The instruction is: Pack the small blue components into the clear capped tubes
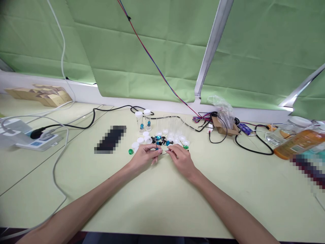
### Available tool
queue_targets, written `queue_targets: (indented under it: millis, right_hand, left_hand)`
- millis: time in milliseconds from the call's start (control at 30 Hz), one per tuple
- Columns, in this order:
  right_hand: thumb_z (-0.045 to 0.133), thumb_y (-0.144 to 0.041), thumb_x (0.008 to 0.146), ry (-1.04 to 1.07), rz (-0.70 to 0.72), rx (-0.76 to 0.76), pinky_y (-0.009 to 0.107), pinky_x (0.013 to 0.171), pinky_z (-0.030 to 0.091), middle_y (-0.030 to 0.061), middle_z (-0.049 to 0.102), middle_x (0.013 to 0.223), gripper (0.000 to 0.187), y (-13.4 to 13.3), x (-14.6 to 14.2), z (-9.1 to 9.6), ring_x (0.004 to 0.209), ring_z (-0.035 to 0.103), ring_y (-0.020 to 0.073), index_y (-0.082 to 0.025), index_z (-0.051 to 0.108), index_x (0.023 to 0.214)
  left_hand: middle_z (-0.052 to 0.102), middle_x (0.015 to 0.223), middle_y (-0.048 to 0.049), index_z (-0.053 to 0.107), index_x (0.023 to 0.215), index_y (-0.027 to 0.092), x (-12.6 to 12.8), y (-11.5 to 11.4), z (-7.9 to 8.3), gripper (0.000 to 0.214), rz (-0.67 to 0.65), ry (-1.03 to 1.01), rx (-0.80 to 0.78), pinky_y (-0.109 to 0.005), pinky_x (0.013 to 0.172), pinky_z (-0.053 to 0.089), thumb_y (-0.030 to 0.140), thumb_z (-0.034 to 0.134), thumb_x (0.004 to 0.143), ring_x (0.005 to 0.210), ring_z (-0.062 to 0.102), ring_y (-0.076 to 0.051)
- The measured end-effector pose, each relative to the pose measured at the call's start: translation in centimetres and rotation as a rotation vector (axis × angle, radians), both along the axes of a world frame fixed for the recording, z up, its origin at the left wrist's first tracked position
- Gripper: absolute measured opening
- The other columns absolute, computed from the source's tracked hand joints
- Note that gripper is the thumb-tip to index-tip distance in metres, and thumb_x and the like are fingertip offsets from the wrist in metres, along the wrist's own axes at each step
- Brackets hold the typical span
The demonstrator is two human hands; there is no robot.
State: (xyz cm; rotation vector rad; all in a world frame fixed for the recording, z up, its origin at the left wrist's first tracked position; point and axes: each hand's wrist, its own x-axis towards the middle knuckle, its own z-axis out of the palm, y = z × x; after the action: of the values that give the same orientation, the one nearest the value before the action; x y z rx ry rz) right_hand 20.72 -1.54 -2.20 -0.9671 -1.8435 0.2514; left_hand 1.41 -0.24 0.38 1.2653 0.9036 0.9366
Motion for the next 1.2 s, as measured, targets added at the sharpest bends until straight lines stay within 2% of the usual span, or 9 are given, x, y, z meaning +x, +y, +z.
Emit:
queue_targets:
  millis: [167,400,667,933,1200]
  right_hand:
    - [0.052,-0.025,0.095,-0.076,0.004,0.051,0.035,0.077,0.053,0.0076,0.069,0.091,0.017,0.2,0.3,0.0,0.085,0.065,0.0214,-0.024,0.068,0.101]
    - [0.051,-0.025,0.097,-0.165,0.034,0.11,0.032,0.071,0.052,0.0073,0.068,0.083,0.017,0.3,0.5,0.2,0.079,0.065,0.0198,-0.022,0.068,0.099]
    - [0.05,-0.022,0.097,-0.136,0.061,0.162,0.03,0.065,0.05,0.0046,0.064,0.073,0.016,0.3,0.2,0.1,0.068,0.062,0.0169,-0.02,0.066,0.095]
    - [0.052,-0.021,0.095,-0.07,0.04,0.022,0.027,0.06,0.044,0.001,0.061,0.063,0.018,-0.3,-0.3,0.8,0.058,0.056,0.0149,-0.019,0.064,0.082]
    - [0.053,-0.026,0.093,0.018,0.024,-0.181,0.025,0.052,0.041,-0.0023,0.054,0.052,0.024,-0.6,-0.7,1.2,0.047,0.05,0.0126,-0.019,0.062,0.072]
  left_hand:
    - [0.052,0.045,0.0032,0.066,0.078,0.014,0.1,-0.2,0.5,0.031,-0.002,0.0,-0.019,-0.023,0.046,0.033,0.044,0.075,0.071,0.042,0.045,-0.009]
    - [0.052,0.045,0.003,0.066,0.077,0.014,0.0,-0.2,0.5,0.033,-0.01,-0.008,-0.018,-0.023,0.047,0.034,0.045,0.076,0.07,0.043,0.045,-0.009]
    - [0.052,0.045,0.0032,0.066,0.076,0.015,-0.1,-0.2,0.6,0.035,-0.013,0.025,0.009,-0.023,0.047,0.034,0.048,0.074,0.069,0.043,0.045,-0.01]
    - [0.053,0.045,0.0027,0.067,0.078,0.014,-0.1,-0.1,0.6,0.034,-0.019,0.039,0.029,-0.023,0.047,0.034,0.047,0.074,0.071,0.043,0.046,-0.009]
    - [0.053,0.046,0.0023,0.067,0.078,0.014,-0.1,0.0,0.3,0.034,-0.019,0.026,0.036,-0.023,0.046,0.035,0.046,0.074,0.071,0.043,0.046,-0.009]
